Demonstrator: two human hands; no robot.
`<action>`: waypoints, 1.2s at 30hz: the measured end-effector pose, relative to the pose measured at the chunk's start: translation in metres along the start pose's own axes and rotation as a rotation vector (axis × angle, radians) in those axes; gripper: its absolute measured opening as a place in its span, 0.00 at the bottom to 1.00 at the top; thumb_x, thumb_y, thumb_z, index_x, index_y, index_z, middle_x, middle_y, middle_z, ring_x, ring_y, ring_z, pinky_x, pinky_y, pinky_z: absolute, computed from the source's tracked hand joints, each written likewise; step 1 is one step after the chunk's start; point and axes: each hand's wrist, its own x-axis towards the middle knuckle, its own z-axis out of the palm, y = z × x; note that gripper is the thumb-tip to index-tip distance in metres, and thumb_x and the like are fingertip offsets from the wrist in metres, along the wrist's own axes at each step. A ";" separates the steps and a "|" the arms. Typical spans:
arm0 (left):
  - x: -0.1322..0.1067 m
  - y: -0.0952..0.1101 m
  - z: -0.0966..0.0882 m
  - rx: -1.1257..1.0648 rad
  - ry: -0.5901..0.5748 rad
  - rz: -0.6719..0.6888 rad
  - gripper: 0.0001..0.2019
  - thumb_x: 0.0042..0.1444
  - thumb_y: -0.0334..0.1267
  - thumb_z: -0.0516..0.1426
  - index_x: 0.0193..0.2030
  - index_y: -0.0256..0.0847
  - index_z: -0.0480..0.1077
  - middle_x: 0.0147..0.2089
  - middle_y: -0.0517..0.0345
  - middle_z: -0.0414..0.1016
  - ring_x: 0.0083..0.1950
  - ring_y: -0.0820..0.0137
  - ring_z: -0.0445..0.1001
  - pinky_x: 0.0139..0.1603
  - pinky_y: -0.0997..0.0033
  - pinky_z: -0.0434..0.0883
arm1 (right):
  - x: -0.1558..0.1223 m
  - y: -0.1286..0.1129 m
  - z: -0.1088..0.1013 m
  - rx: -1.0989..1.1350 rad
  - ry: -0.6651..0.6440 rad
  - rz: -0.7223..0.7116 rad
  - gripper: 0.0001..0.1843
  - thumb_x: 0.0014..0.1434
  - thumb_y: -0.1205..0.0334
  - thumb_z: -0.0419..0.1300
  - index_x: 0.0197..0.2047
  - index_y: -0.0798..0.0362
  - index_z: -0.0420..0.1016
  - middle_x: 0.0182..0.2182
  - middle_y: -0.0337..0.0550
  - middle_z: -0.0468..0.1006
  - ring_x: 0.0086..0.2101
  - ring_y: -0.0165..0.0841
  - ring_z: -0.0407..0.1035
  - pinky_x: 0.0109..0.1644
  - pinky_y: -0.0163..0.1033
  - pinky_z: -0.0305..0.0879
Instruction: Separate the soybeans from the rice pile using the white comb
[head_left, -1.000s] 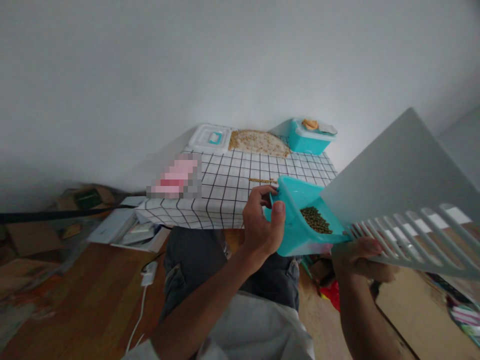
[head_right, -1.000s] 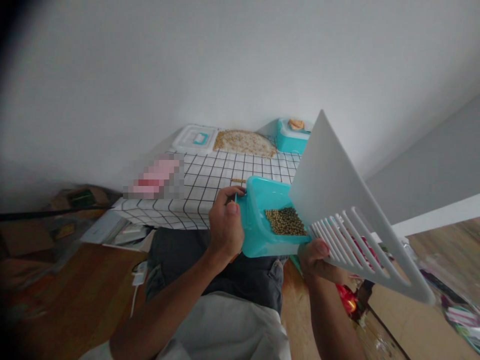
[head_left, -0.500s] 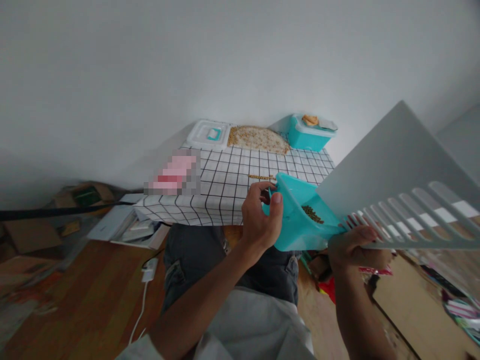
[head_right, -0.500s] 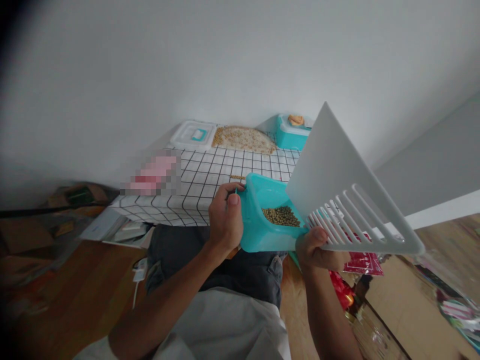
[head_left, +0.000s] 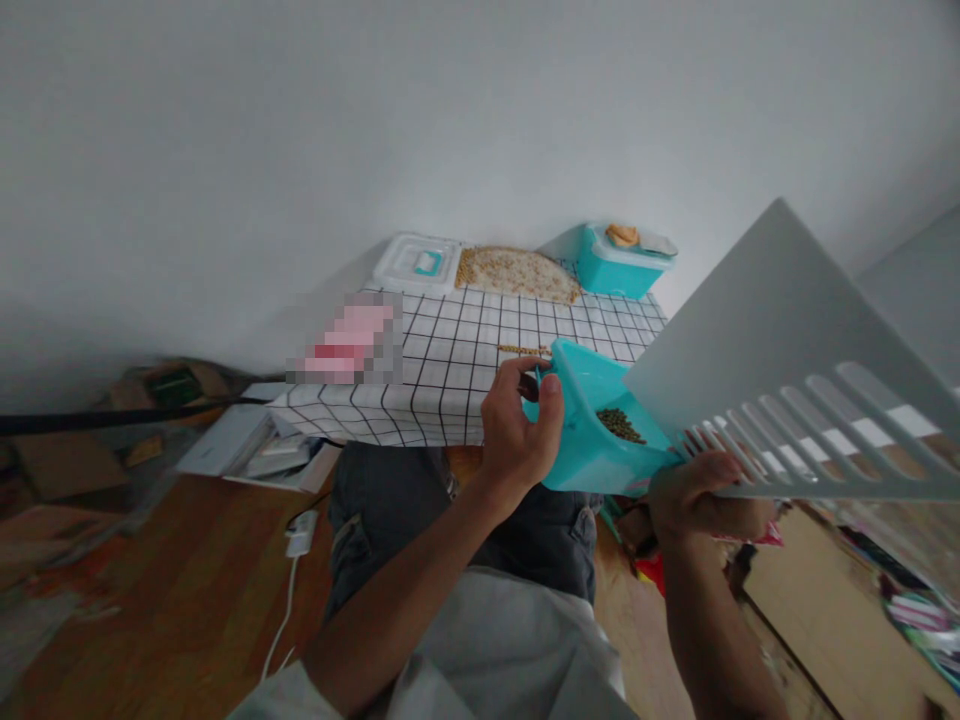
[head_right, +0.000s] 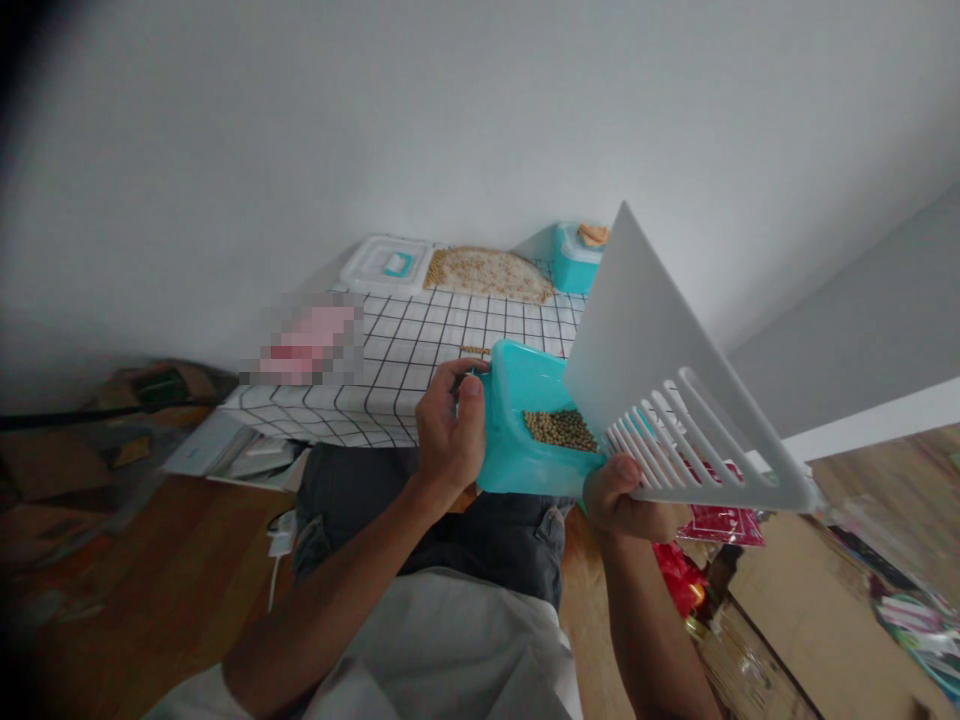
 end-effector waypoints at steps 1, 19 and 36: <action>0.000 0.000 0.000 -0.003 0.002 0.007 0.16 0.67 0.51 0.50 0.47 0.42 0.68 0.41 0.55 0.74 0.39 0.68 0.72 0.41 0.65 0.70 | 0.001 -0.001 0.000 -0.002 0.016 -0.010 0.32 0.66 0.41 0.38 0.17 0.49 0.59 0.13 0.42 0.58 0.16 0.31 0.56 0.22 0.37 0.52; -0.001 0.004 -0.013 0.087 -0.045 0.084 0.13 0.66 0.46 0.50 0.44 0.40 0.69 0.39 0.53 0.74 0.38 0.67 0.73 0.42 0.65 0.71 | 0.004 0.004 0.008 0.092 0.162 -0.118 0.28 0.68 0.48 0.45 0.18 0.50 0.60 0.12 0.38 0.57 0.14 0.28 0.52 0.20 0.36 0.47; 0.005 -0.004 -0.016 0.136 -0.076 0.230 0.10 0.63 0.39 0.53 0.49 0.40 0.66 0.42 0.54 0.73 0.42 0.69 0.74 0.44 0.67 0.72 | -0.004 0.008 0.001 0.092 0.075 0.030 0.31 0.68 0.42 0.44 0.18 0.49 0.63 0.13 0.41 0.59 0.16 0.33 0.59 0.23 0.40 0.55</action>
